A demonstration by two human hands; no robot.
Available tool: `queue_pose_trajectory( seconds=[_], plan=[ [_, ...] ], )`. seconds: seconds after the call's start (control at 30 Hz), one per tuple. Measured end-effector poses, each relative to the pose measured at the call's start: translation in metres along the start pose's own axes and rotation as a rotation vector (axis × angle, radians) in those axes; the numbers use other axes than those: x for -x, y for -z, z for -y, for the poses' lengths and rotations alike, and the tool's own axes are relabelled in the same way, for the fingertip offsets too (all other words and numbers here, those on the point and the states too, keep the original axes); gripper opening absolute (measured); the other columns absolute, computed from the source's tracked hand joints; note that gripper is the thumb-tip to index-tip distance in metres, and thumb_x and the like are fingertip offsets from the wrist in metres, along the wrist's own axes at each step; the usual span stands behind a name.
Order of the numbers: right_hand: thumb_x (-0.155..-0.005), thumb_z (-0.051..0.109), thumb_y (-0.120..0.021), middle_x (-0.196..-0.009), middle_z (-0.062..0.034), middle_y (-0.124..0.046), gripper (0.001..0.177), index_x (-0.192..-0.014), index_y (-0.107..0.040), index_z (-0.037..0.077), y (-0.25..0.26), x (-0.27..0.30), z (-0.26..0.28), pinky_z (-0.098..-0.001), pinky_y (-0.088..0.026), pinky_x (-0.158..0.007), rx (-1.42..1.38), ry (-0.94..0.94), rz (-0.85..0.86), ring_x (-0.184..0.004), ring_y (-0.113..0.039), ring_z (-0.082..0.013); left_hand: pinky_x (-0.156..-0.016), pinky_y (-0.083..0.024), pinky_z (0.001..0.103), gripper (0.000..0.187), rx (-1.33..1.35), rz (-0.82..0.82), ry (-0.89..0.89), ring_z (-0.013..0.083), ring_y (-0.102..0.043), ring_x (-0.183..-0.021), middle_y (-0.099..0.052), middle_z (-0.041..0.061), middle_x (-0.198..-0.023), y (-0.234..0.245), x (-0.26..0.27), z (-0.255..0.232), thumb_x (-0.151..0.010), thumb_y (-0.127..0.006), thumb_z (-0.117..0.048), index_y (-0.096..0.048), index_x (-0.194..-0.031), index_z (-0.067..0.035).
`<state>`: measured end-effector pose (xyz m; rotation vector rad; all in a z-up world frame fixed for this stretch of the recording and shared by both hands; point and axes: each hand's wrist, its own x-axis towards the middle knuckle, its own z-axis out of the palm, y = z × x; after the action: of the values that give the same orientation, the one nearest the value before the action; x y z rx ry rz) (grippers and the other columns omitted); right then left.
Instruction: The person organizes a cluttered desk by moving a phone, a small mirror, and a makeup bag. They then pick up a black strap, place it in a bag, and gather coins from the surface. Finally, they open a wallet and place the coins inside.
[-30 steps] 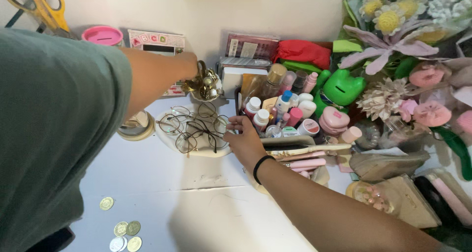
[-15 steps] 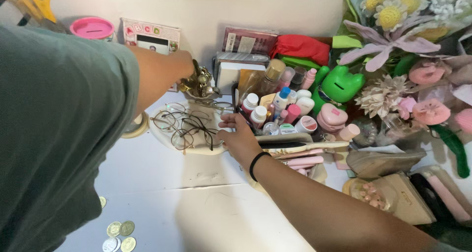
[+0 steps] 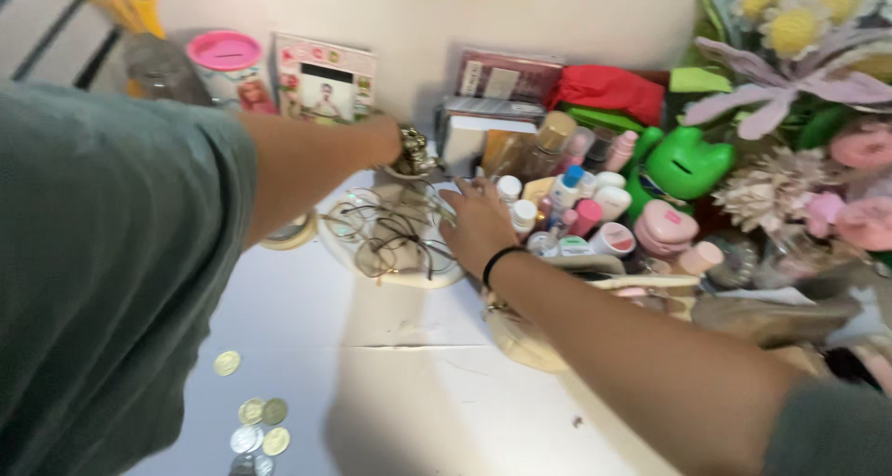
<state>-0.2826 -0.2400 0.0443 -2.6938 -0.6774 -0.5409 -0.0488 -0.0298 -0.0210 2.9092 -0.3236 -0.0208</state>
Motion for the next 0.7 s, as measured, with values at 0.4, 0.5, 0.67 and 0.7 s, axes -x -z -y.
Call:
queue_pose_trajectory(
  seconds=[0.4,0.5,0.67,0.7],
  plan=[
    [-0.074,0.019,-0.078,-0.116,-0.0021,-0.071,0.039,-0.113,-0.075,0.02,-0.01,-0.012,-0.003,-0.0469,-0.037,-0.105,0.077,-0.233,0.299,-0.126,-0.049,-0.0271,-0.093,-0.051,0.046,0.035,0.32,-0.462,-0.194,0.0364,-0.066,-0.107,-0.069,0.018,-0.108,0.095,0.101,-0.002,-0.088,-0.062,0.0,-0.067,-0.121,-0.011],
    [-0.077,0.012,-0.073,-0.118,-0.0031,-0.07,0.037,-0.112,-0.077,0.022,-0.014,-0.01,-0.006,-0.0468,-0.037,-0.108,0.074,-0.22,0.303,-0.129,-0.049,-0.027,-0.109,-0.044,0.045,0.042,0.232,-0.645,-0.116,0.0327,-0.056,-0.123,-0.058,0.015,-0.13,0.131,0.077,0.021,-0.084,-0.067,-0.002,-0.068,-0.122,-0.018],
    [-0.073,0.016,-0.074,-0.12,-0.0051,-0.068,0.043,-0.117,-0.074,0.019,-0.019,-0.004,-0.006,-0.0487,-0.032,-0.112,0.08,-0.202,0.304,-0.13,-0.046,-0.0297,-0.099,-0.038,0.057,0.052,-0.043,-0.542,-0.172,0.0403,-0.042,-0.128,-0.053,0.017,-0.129,0.136,0.063,0.078,-0.078,-0.076,-0.013,-0.062,-0.128,-0.018],
    [-0.074,0.019,-0.075,-0.121,-0.0055,-0.067,0.043,-0.117,-0.074,0.019,-0.018,-0.002,-0.005,-0.049,-0.032,-0.112,0.083,-0.205,0.319,-0.131,-0.045,-0.0298,-0.1,-0.038,0.057,0.056,-0.066,-0.513,-0.185,0.0402,-0.042,-0.128,-0.052,0.017,-0.129,0.133,0.063,0.082,-0.077,-0.078,-0.016,-0.06,-0.129,-0.019]
  ],
)
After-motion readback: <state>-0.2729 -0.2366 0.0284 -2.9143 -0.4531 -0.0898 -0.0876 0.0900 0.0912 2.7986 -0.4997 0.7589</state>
